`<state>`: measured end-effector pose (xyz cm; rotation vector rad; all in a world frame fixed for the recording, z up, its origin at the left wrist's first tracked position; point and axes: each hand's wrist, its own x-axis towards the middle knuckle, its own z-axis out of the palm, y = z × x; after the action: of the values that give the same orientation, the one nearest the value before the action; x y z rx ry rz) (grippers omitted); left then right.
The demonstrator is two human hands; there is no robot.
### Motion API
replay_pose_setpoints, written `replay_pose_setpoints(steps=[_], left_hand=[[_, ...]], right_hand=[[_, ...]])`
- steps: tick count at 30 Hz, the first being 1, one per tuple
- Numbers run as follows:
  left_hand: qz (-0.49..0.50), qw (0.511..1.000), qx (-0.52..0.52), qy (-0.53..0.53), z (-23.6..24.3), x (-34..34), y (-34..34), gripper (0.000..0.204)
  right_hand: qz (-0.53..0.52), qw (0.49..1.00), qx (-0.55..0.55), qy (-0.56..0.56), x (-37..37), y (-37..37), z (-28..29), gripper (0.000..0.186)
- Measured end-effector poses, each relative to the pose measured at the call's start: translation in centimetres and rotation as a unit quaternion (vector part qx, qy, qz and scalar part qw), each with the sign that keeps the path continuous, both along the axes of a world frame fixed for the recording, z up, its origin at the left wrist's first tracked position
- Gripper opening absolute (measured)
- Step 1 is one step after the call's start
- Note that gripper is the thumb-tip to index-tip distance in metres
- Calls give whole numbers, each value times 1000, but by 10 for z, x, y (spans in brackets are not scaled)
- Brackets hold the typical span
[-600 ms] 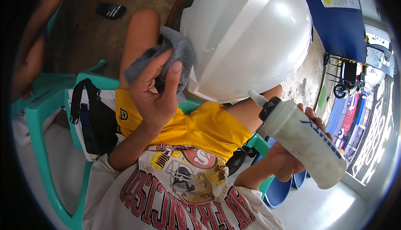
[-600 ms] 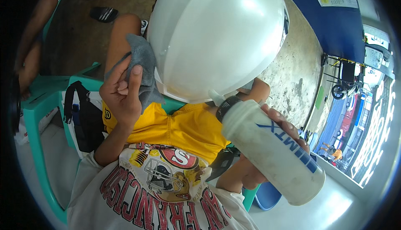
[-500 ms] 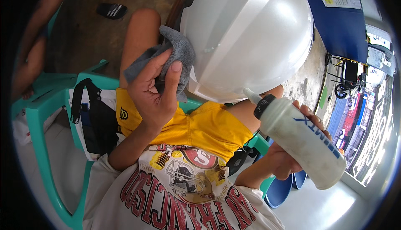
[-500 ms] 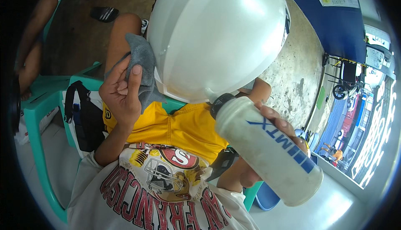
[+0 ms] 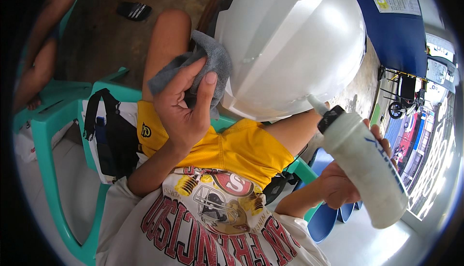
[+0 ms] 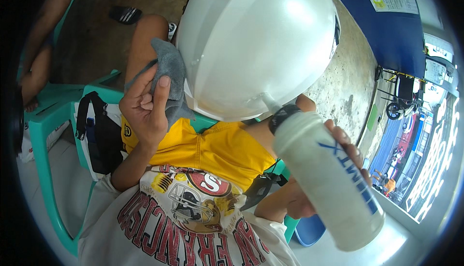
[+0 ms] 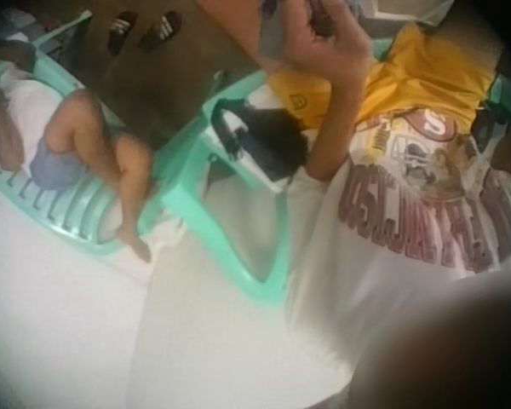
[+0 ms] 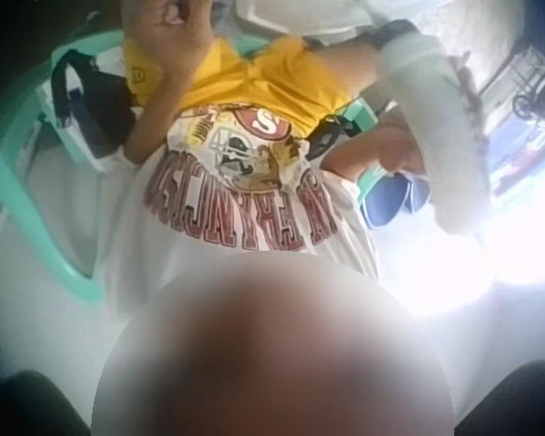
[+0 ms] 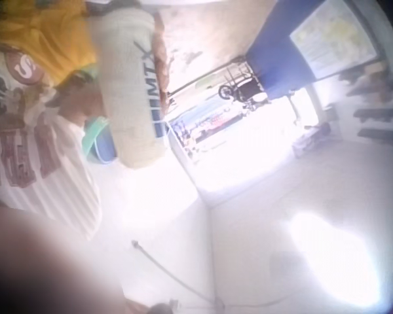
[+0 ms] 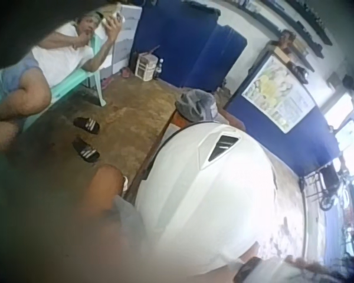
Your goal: The person applies liquid from a squeeze bottle onto a white motorcycle helmet and wipes the shell and visor with a gray cloth. They rotate the helmet to clean multiple sides and the tinted visor, then set the helmet down on a table.
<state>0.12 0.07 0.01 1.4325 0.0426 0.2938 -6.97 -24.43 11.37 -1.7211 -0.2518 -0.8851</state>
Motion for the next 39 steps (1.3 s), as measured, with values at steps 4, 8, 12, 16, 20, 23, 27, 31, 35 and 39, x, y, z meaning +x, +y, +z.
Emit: replay_pose_setpoints(steps=[4, 8, 12, 16, 20, 23, 27, 31, 35, 39], left_hand=[[4, 1000, 7, -9, 0, 1, 0, 27], [5, 1000, -9, -8, -1, 2, -1, 28], [4, 1000, 4, -13, -1, 1, -1, 28], [7, 1000, 13, -17, 2, 1, 0, 28], [-3, 1000, 4, -14, 3, 2, 1, 28], [5, 1000, 10, -12, 2, 0, 1, 27], [13, 1000, 4, 20, -1, -4, 2, 27], [18, 999, 21, 44, -6, -2, 4, 30], [6, 999, -35, 36, -11, -1, 9, 33], [-19, 998, -51, 24, -15, -1, 15, 31]], right_hand=[[-132, 990, 35, 22, -2, -1, 8, 103], [78, 995, 53, -19, -8, -7, -5, 103], [183, 983, -5, 8, -21, 5, -21, 102], [109, 993, -11, 36, -31, 28, -33, 91], [87, 994, 20, 62, -37, 37, -33, 74], [43, 997, -20, 64, -41, 34, -30, 78], [46, 997, 59, -1, -43, 27, -26, 100], [2, 956, 292, 4, -34, 13, -20, 97], [-95, 893, 441, 1, -27, -9, -12, 80], [-124, 886, 447, -20, -32, -24, -13, 75]])
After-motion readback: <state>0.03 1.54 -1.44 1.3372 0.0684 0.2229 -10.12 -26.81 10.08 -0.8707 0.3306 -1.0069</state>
